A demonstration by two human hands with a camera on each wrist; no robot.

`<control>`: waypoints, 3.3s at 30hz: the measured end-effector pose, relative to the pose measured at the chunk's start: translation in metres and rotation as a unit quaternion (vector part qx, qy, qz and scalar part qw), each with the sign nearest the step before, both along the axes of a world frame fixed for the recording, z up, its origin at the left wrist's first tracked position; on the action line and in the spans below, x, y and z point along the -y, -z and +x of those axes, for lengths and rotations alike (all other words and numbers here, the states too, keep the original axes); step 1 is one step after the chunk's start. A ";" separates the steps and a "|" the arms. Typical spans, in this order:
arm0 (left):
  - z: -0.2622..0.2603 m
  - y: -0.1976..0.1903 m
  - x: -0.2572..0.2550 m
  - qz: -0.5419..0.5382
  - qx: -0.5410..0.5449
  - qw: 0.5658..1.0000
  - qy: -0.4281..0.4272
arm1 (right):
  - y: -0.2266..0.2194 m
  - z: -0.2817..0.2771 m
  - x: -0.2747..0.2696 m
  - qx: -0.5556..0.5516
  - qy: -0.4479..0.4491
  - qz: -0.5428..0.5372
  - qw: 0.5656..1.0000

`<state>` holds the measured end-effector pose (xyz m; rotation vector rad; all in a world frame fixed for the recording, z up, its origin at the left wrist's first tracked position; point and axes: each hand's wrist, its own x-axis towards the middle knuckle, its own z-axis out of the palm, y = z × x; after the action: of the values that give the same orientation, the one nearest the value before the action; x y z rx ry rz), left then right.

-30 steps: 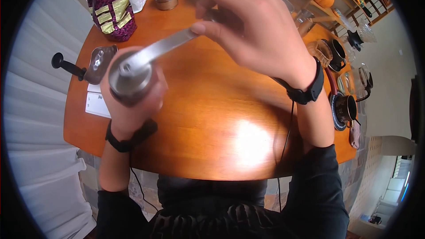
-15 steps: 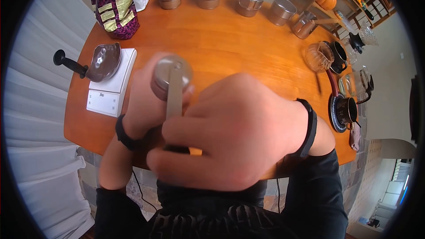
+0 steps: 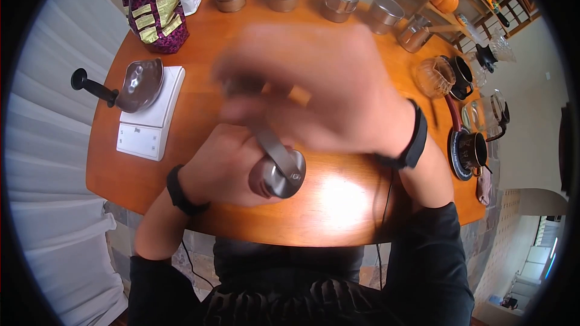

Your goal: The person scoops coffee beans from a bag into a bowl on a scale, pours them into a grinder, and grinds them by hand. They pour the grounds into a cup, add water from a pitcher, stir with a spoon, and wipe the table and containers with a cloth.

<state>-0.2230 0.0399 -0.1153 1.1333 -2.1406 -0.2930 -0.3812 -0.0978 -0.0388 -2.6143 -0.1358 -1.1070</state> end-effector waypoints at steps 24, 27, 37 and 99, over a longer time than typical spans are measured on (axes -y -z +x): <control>0.026 0.001 0.008 0.074 -0.439 0.866 -0.229 | -0.017 -0.024 -0.019 -0.050 -0.093 -0.010 0.994; 0.011 0.000 0.004 0.125 -0.328 0.897 -0.269 | -0.013 -0.023 -0.036 -0.045 -0.096 -0.066 0.992; 0.009 0.018 0.006 0.262 -0.221 0.940 -0.014 | -0.002 -0.009 -0.050 -0.089 -0.077 0.028 0.993; 0.015 -0.002 -0.005 0.038 -0.414 0.894 -0.169 | -0.014 -0.016 0.031 -0.126 0.169 -0.006 0.977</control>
<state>-0.2084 0.0454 -0.1132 1.1248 -1.1723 -0.5776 -0.3968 -0.1288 -0.0243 -2.8286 0.3723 -0.8571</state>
